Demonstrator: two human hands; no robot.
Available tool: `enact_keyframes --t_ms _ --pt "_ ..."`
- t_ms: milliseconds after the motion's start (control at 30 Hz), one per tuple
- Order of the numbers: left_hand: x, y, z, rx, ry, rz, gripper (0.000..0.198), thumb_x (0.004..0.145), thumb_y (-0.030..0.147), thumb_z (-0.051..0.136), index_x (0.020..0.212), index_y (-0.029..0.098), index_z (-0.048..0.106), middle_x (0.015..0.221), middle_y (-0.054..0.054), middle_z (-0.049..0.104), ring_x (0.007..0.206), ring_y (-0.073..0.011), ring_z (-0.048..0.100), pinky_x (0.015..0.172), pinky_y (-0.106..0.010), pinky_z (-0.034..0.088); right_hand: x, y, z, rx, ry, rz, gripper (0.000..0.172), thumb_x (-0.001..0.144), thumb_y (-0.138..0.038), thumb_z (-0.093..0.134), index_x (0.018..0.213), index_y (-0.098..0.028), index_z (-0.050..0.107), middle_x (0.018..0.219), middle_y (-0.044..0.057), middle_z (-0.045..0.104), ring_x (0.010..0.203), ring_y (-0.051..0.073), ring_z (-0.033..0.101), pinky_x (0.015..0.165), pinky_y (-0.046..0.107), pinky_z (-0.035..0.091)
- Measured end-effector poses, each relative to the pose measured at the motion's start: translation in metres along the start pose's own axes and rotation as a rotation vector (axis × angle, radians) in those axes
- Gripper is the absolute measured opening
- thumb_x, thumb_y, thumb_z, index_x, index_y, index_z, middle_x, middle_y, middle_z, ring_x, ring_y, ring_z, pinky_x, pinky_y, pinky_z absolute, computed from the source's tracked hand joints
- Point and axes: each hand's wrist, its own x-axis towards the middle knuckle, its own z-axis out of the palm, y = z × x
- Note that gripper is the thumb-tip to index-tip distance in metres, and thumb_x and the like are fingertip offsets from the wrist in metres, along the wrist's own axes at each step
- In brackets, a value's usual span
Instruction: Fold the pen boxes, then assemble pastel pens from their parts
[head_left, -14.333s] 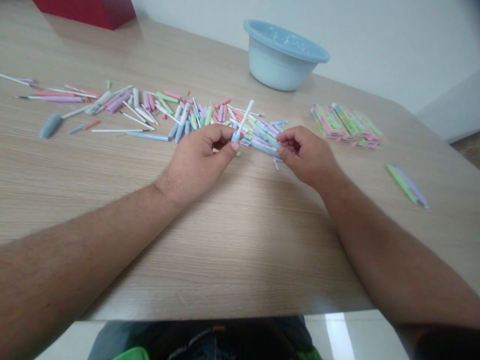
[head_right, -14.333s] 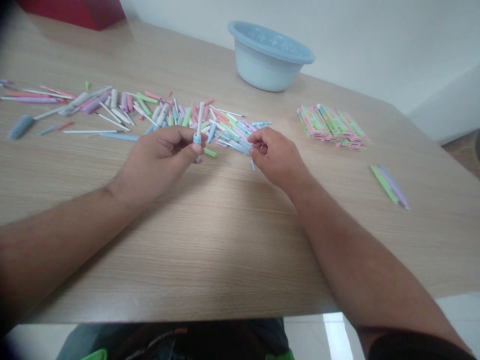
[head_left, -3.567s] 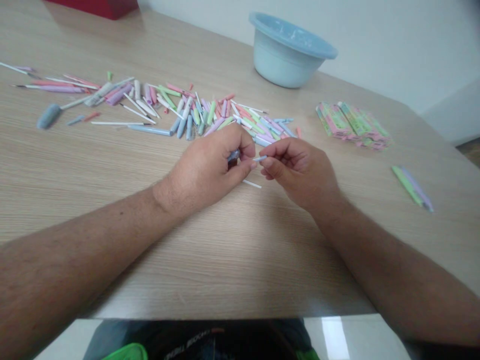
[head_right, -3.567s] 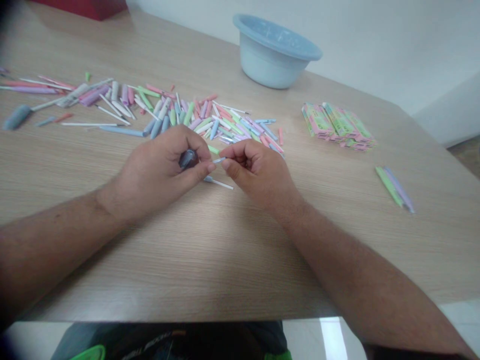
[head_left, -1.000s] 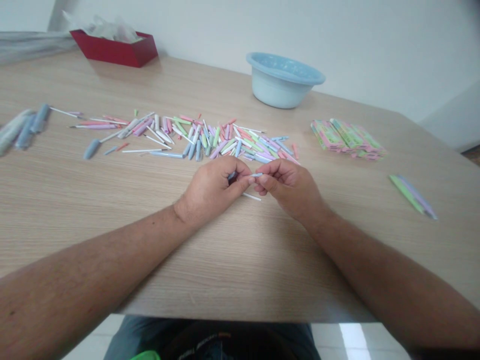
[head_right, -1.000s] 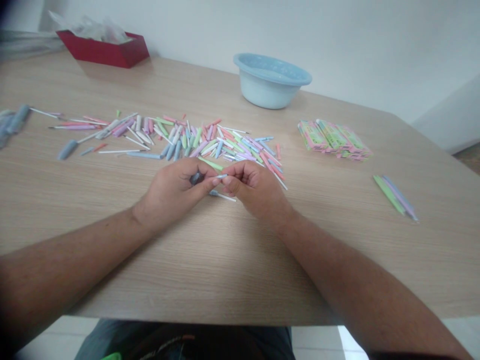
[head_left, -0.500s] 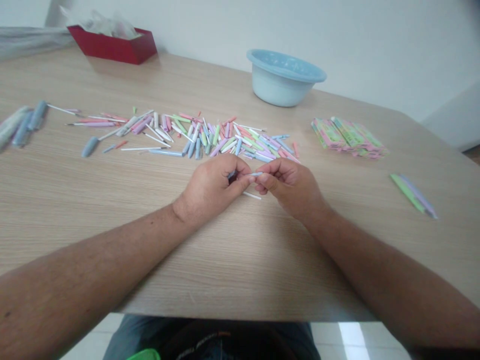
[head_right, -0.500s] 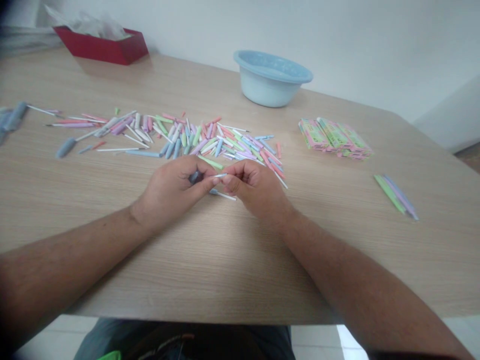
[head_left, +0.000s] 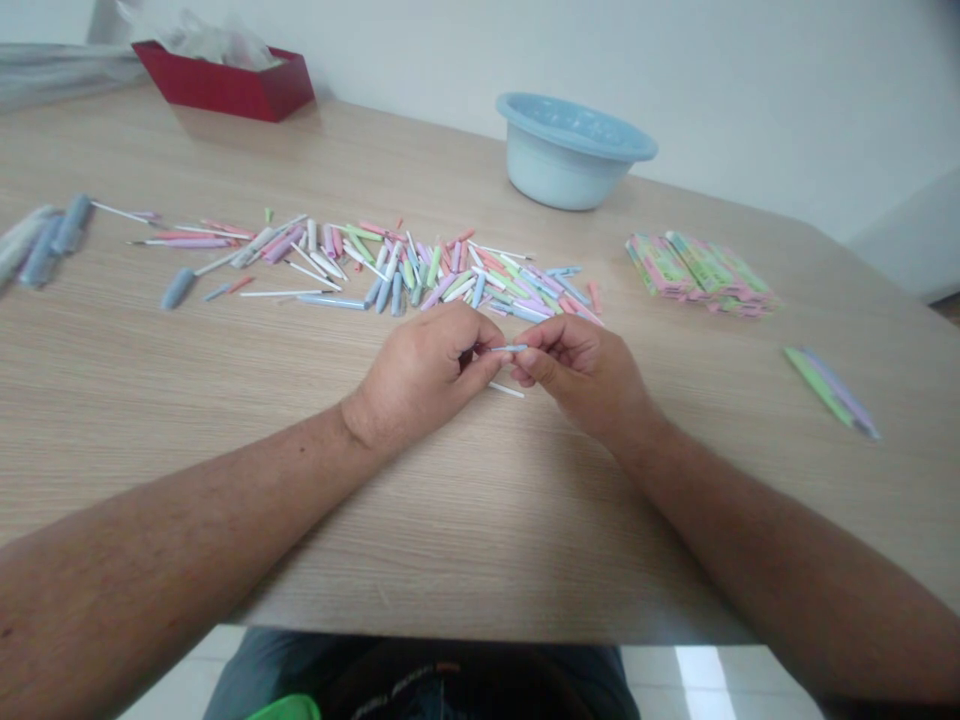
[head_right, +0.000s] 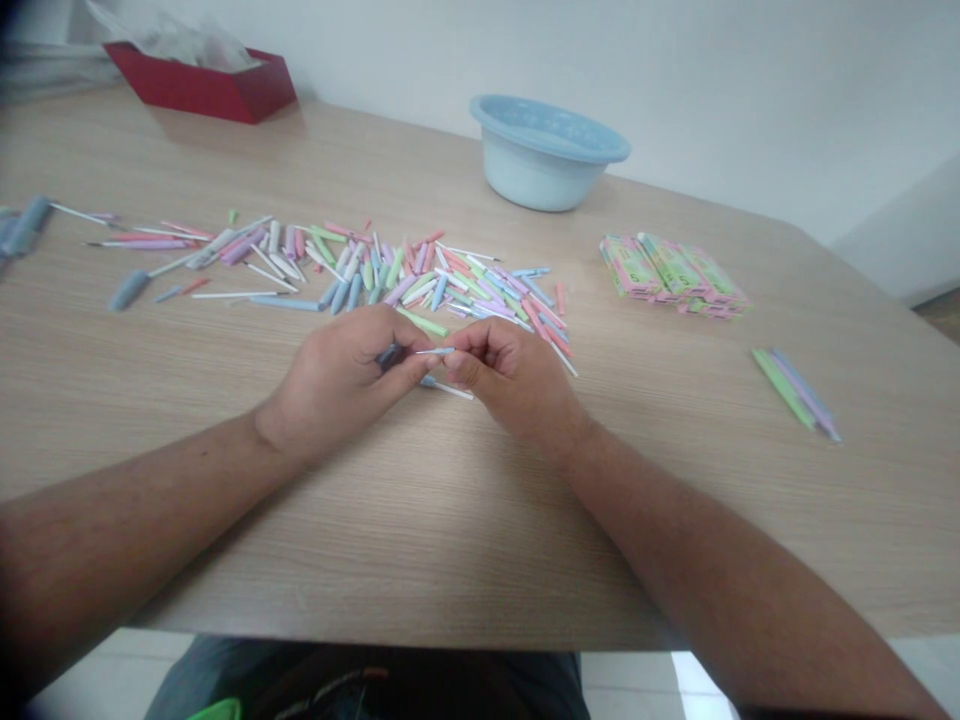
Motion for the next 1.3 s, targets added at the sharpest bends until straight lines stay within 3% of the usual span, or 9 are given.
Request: enact_keyframes --t_ms 433,633,833,1100,1300 --pt "0.0004 0.0024 0.0019 -0.057 0.054 0.003 0.007 0.101 0.023 0.076 0.095 0.02 0.076 0.089 -0.001 0.076 0.08 -0.0175 0.067 0.08 -0.031 0.054 0.0022 0.0006 0.0027 0.112 0.02 -0.042 0.041 0.093 -0.061 0.092 0.102 -0.023 0.078 0.084 0.001 0.077 0.074 0.016 0.069 0.066 0.029 0.056" --pt "-0.0005 0.0043 0.0016 -0.093 0.048 -0.043 0.007 0.101 0.025 0.077 0.096 0.02 0.077 0.09 -0.001 0.076 0.081 -0.0174 0.068 0.079 -0.03 0.053 0.0018 0.0012 0.0051 0.178 0.029 -0.059 0.033 0.093 -0.051 0.095 0.103 -0.023 0.079 0.084 0.0 0.078 0.074 0.014 0.07 0.065 0.027 0.057" --pt "0.0 0.006 0.0021 -0.145 0.056 -0.107 0.007 0.1 0.027 0.079 0.097 0.02 0.079 0.09 -0.001 0.078 0.082 -0.0175 0.068 0.077 -0.03 0.052 0.0024 -0.0006 0.0058 0.148 0.037 -0.068 0.037 0.092 -0.054 0.095 0.105 -0.023 0.079 0.082 -0.001 0.076 0.073 0.014 0.071 0.063 0.027 0.056" --pt "0.0008 0.0026 0.0025 -0.165 0.044 -0.067 0.008 0.099 0.025 0.079 0.093 0.02 0.078 0.09 -0.002 0.078 0.082 -0.0182 0.07 0.08 -0.031 0.052 -0.0015 -0.0006 0.0046 0.089 0.04 -0.055 0.03 0.096 -0.051 0.092 0.103 -0.023 0.082 0.086 0.001 0.08 0.076 0.014 0.071 0.068 0.027 0.056" --pt "0.0009 0.001 0.0022 -0.135 0.043 -0.053 0.01 0.1 0.028 0.08 0.093 0.02 0.079 0.09 -0.003 0.079 0.084 -0.019 0.071 0.082 -0.032 0.054 -0.0002 0.0018 0.0067 0.101 0.045 -0.013 0.039 0.091 -0.059 0.094 0.099 -0.023 0.081 0.085 0.002 0.079 0.074 0.015 0.07 0.066 0.028 0.057"
